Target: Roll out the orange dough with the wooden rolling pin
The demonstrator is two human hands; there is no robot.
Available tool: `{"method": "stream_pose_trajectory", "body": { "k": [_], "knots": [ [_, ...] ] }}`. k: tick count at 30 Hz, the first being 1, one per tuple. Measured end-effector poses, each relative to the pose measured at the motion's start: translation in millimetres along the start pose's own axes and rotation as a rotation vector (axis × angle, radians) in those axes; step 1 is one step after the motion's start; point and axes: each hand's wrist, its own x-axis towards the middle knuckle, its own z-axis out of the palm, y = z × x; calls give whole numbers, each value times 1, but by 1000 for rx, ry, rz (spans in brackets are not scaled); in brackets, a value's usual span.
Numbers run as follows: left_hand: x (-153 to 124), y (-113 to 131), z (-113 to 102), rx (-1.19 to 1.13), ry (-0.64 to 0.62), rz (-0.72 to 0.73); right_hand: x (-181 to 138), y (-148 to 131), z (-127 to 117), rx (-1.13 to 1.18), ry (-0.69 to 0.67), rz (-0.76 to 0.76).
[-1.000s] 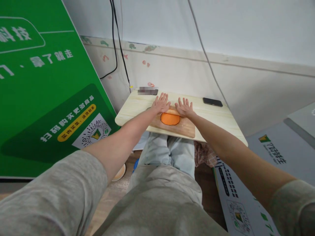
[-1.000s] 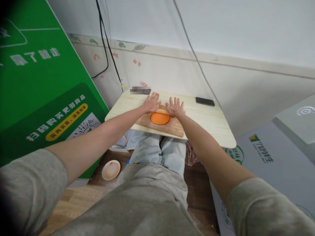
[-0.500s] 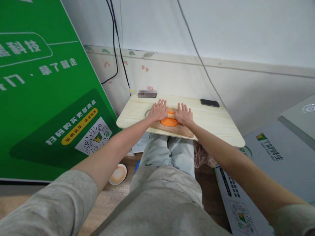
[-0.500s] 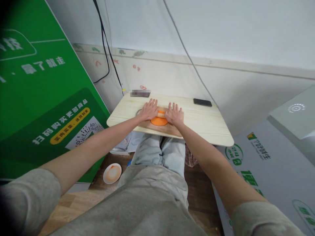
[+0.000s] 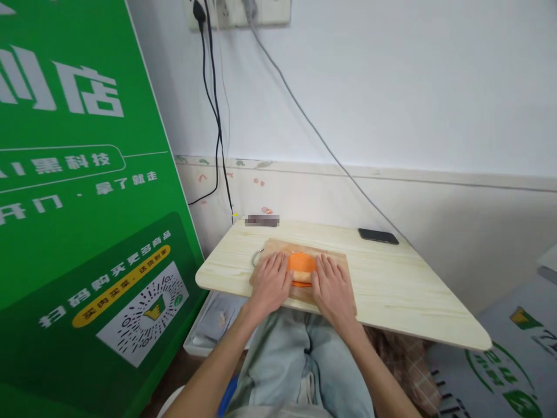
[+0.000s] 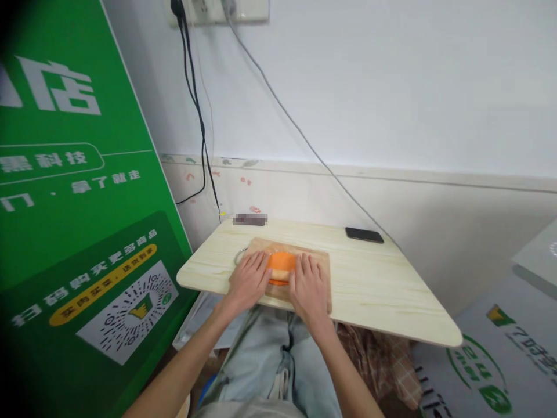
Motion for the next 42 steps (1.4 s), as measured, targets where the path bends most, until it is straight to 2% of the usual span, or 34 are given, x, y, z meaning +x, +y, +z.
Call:
{"method": "stream_pose_trajectory", "body": {
  "k": [3, 6, 9, 13, 17, 22, 25, 29, 33, 36, 42],
  "knots": [
    [-8, -2, -5, -86, 30, 32, -7, 3, -2, 53, 30, -34],
    [-2, -10, -10, -178, -10, 13, -9, 10, -7, 107, 0, -128],
    [17, -23, -10, -367, -43, -85, -9, 15, -8, 159, -35, -174],
    [46, -39, -3, -631, 52, -244, -8, 16, -7, 217, -38, -150],
    [55, -47, 2, -760, 104, -358, -7, 12, -6, 232, -15, -114],
    [49, -47, 0, -669, 40, -281, -7, 14, -1, 227, -16, -111],
    [44, -49, 1, -684, 71, -271, -4, 19, 5, 199, -13, -135],
    [40, -52, 5, -745, 154, -305, 9, 28, 9, 151, 3, -24],
    [38, -52, 8, -658, 155, -272, 27, 35, 7, 104, 5, 39],
    [39, -51, 9, -569, 121, -236, 35, 37, 8, 72, 25, 84],
    [61, -39, 13, -495, -65, -169, 34, 36, 18, 73, 17, 166]
  ]
}}
